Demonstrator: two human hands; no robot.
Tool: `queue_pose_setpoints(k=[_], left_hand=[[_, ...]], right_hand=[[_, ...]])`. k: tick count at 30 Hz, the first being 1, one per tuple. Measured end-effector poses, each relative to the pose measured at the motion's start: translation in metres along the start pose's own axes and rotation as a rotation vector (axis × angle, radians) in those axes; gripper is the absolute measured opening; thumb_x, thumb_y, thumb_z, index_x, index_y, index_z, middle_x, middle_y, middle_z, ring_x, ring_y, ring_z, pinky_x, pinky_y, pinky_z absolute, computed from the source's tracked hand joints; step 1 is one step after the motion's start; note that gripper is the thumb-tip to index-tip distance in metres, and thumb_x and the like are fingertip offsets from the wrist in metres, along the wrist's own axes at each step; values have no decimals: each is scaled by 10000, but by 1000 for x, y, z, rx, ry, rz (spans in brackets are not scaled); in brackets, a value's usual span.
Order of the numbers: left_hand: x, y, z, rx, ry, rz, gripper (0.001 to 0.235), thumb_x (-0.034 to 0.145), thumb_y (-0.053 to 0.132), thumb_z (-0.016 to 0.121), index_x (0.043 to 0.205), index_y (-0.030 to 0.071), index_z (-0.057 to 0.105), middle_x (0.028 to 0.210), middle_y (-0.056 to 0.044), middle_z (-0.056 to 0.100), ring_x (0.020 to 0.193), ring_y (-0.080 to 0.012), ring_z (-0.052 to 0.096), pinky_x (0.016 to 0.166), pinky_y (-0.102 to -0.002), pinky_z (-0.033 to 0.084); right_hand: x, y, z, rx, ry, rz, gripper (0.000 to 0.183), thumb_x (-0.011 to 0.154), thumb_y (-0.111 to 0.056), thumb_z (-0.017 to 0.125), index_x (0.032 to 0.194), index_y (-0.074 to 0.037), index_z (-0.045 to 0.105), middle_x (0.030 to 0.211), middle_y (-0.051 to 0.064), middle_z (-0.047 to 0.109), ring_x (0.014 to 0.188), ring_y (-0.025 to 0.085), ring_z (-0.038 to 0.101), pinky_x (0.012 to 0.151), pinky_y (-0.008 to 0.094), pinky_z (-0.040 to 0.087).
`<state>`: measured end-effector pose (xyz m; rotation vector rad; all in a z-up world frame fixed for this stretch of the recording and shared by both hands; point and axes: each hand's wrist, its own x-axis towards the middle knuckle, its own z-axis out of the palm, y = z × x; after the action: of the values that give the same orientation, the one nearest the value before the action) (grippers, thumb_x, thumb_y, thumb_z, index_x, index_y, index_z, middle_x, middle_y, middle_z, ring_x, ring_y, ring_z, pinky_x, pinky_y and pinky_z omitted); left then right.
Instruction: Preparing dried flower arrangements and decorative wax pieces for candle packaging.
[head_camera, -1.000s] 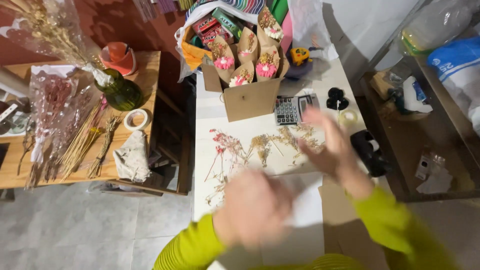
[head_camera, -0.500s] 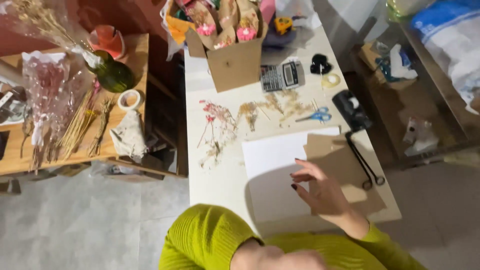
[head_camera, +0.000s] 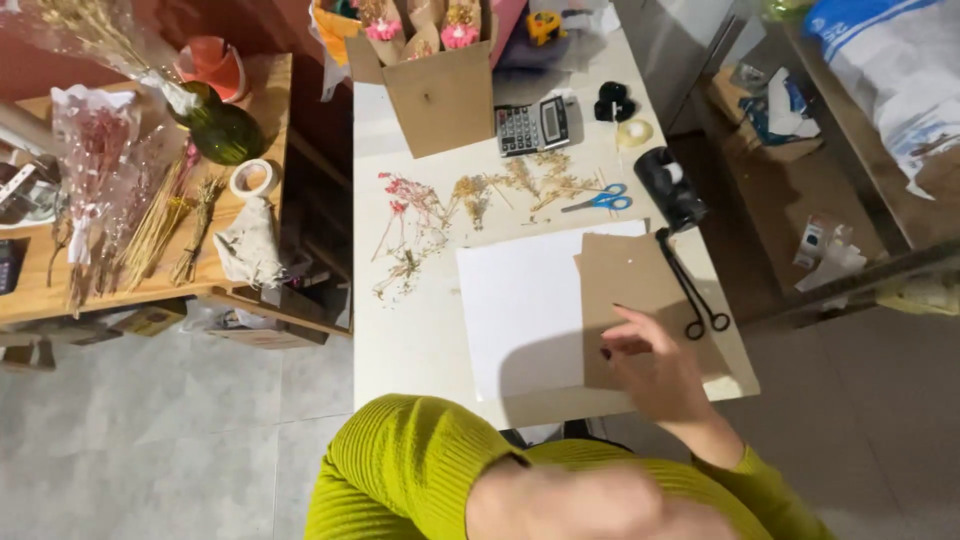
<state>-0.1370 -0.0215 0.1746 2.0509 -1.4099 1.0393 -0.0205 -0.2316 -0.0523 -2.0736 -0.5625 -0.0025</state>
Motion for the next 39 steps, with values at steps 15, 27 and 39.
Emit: queue_pose_setpoints(k=[15,27,39], left_hand=[[-174,-136,291,-29,-32,-1178,205,907,60,712,1099,33,645,1084,-203,686,983,-391,667,855,-450,564],[-208,-204,316,-47,-334,-1274,245,752,220,875,857,24,771,839,-122,720,803,-320,678,755,-431,563],[-183,-183,247,-576,-62,-1585,229,859,165,808,852,-61,773,646,-75,729,541,-85,642,502,-264,518]], right_hand=[[36,174,-67,-492,121,308,361,748,-309,867,920,-45,690,818,96,733,765,285,715,670,426,564],[9,170,-71,-354,327,115,188,829,-148,808,829,-50,648,675,70,658,572,227,655,559,360,532],[133,104,-59,-348,33,-518,1233,512,-304,1018,1513,-41,348,1478,224,500,1369,431,445,1133,527,337]])
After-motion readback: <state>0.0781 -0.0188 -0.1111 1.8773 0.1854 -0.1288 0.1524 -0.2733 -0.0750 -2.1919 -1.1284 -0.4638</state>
